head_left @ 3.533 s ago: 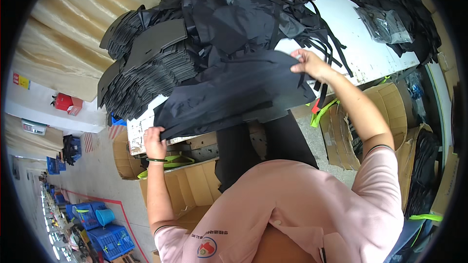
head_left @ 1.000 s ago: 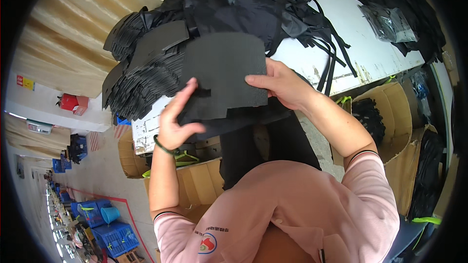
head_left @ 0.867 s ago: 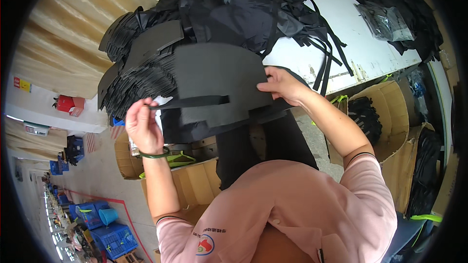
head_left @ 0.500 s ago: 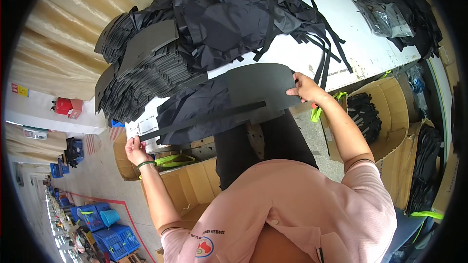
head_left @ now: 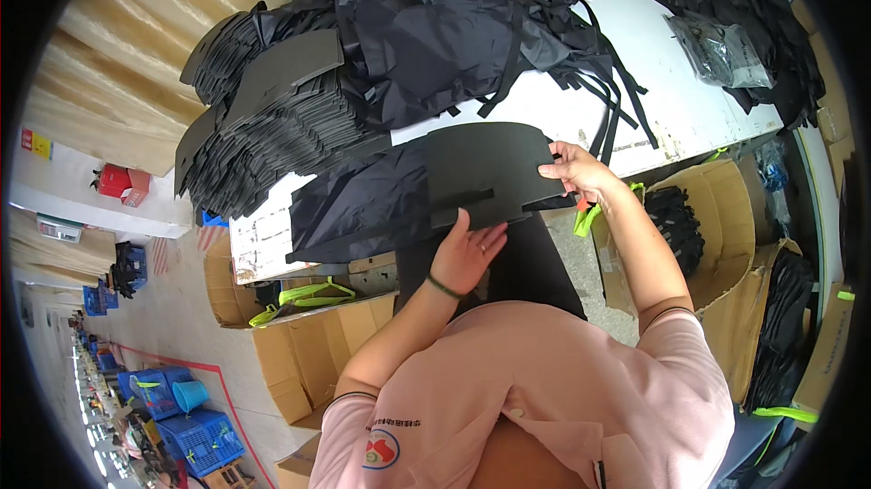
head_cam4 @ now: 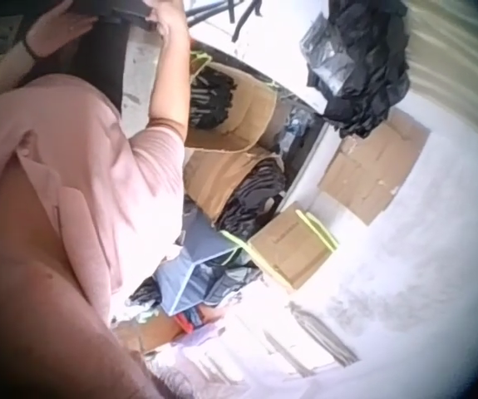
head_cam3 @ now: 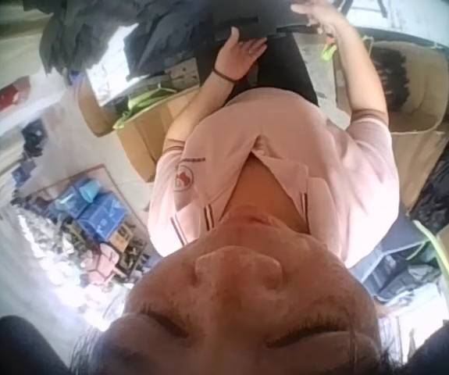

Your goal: Sort and organize black plastic components and fabric pieces on a workstation.

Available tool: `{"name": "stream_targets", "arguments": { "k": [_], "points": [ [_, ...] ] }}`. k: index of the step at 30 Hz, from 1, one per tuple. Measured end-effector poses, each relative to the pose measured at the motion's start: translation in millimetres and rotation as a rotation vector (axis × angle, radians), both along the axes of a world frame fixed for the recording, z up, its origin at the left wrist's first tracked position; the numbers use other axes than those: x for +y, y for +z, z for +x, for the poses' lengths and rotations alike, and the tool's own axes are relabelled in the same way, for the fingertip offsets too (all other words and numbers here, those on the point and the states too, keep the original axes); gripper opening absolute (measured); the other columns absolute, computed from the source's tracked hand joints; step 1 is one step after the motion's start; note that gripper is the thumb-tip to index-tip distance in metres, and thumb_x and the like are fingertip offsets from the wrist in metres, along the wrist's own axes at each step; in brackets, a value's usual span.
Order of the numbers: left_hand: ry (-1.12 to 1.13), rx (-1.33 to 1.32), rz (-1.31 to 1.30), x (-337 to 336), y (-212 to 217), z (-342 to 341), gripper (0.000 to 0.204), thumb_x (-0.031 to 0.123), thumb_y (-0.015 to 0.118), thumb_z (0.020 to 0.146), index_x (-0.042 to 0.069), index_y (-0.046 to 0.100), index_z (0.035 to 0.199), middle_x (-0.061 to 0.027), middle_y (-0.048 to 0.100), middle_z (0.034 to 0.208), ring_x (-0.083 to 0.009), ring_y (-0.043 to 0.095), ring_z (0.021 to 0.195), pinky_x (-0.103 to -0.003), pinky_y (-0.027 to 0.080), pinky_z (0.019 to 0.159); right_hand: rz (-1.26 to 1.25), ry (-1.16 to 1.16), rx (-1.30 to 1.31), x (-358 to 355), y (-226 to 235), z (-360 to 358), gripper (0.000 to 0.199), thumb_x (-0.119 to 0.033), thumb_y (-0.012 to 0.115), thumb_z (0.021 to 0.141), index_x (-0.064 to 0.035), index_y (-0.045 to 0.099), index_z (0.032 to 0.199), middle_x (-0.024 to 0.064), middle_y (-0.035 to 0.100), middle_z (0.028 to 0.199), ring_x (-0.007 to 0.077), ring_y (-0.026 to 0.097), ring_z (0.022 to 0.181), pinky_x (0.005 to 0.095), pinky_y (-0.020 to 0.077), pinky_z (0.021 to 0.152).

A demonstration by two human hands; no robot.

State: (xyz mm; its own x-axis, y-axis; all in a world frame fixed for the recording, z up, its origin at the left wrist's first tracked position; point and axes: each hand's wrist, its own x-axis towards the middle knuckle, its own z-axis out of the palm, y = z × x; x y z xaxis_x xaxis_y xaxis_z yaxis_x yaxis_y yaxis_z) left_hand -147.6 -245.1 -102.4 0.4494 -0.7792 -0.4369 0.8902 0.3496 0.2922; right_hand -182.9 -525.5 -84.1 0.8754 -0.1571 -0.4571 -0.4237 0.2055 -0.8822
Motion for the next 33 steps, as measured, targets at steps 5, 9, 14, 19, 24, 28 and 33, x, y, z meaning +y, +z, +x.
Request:
{"name": "stream_targets", "arguments": {
  "k": [5,9,14,19,24,28,33],
  "points": [
    [0.249,0.000,0.100,-24.9,-14.7,13.9,0.031,0.015,0.063,0.091,0.006,0.055,0.118,-0.0089,0.060,0.119,-0.0242,0.056,0.113,-0.039,0.047,0.095,-0.179,0.006,-0.021,11.7,-4.8,-3.6,0.035,-0.006,0.072,0.081,-0.0028,0.052,0.109,0.0017,0.060,0.073,0.0067,0.048,0.050,0.0206,0.0381,0.042],
    [0.243,0.017,0.123,-23.5,-26.0,16.1,0.026,0.007,0.064,0.088,0.007,0.059,0.114,-0.0075,0.062,0.114,-0.0232,0.061,0.106,-0.037,0.051,0.092,-0.402,0.019,-0.114,18.3,-13.2,-7.3,0.036,0.000,0.069,0.082,-0.0030,0.049,0.111,0.0036,0.060,0.078,0.0096,0.055,0.063,0.0246,0.0455,0.056],
    [0.259,-0.002,0.064,-24.4,-27.8,11.6,0.026,0.006,0.063,0.089,0.007,0.059,0.115,-0.0076,0.062,0.116,-0.0235,0.061,0.107,-0.037,0.051,0.094,-0.638,0.033,-0.252,24.2,-12.1,-8.6,0.037,0.004,0.067,0.082,-0.0009,0.047,0.113,0.0104,0.064,0.088,0.0187,0.063,0.082,0.0311,0.0494,0.078],
    [0.224,0.060,0.044,-21.8,-26.5,13.7,0.028,0.007,0.063,0.090,0.009,0.057,0.117,-0.0070,0.062,0.117,-0.0232,0.059,0.110,-0.039,0.049,0.095,-0.923,0.044,-0.220,30.5,7.2,-7.8,0.040,0.001,0.067,0.082,-0.0005,0.045,0.115,0.0198,0.066,0.097,0.0288,0.066,0.093,0.0348,0.0490,0.082],
    [0.184,-0.012,0.246,-24.5,-28.8,9.2,0.030,0.013,0.061,0.092,0.007,0.053,0.120,-0.0086,0.059,0.118,-0.0243,0.053,0.114,-0.041,0.043,0.100,-0.902,0.049,-0.187,32.4,6.3,-7.2,0.040,-0.001,0.068,0.082,-0.0007,0.045,0.115,0.0201,0.066,0.095,0.0310,0.066,0.092,0.0357,0.0491,0.081],
    [0.168,0.020,0.204,-24.5,-37.4,8.2,0.029,0.013,0.062,0.091,0.007,0.054,0.118,-0.0086,0.060,0.117,-0.0240,0.055,0.112,-0.040,0.044,0.098,-0.929,0.065,-0.133,31.6,3.2,-8.1,0.040,-0.003,0.068,0.082,-0.0013,0.045,0.115,0.0201,0.066,0.093,0.0314,0.066,0.090,0.0367,0.0488,0.080],
    [0.245,-0.044,0.173,-26.0,-39.4,2.2,0.028,0.013,0.063,0.091,0.009,0.055,0.117,-0.0069,0.061,0.117,-0.0234,0.055,0.113,-0.040,0.044,0.098,-0.953,0.093,-0.097,32.3,2.7,-7.5,0.040,-0.004,0.069,0.082,-0.0017,0.045,0.115,0.0204,0.066,0.091,0.0322,0.066,0.090,0.0373,0.0486,0.080]
  ]
}}
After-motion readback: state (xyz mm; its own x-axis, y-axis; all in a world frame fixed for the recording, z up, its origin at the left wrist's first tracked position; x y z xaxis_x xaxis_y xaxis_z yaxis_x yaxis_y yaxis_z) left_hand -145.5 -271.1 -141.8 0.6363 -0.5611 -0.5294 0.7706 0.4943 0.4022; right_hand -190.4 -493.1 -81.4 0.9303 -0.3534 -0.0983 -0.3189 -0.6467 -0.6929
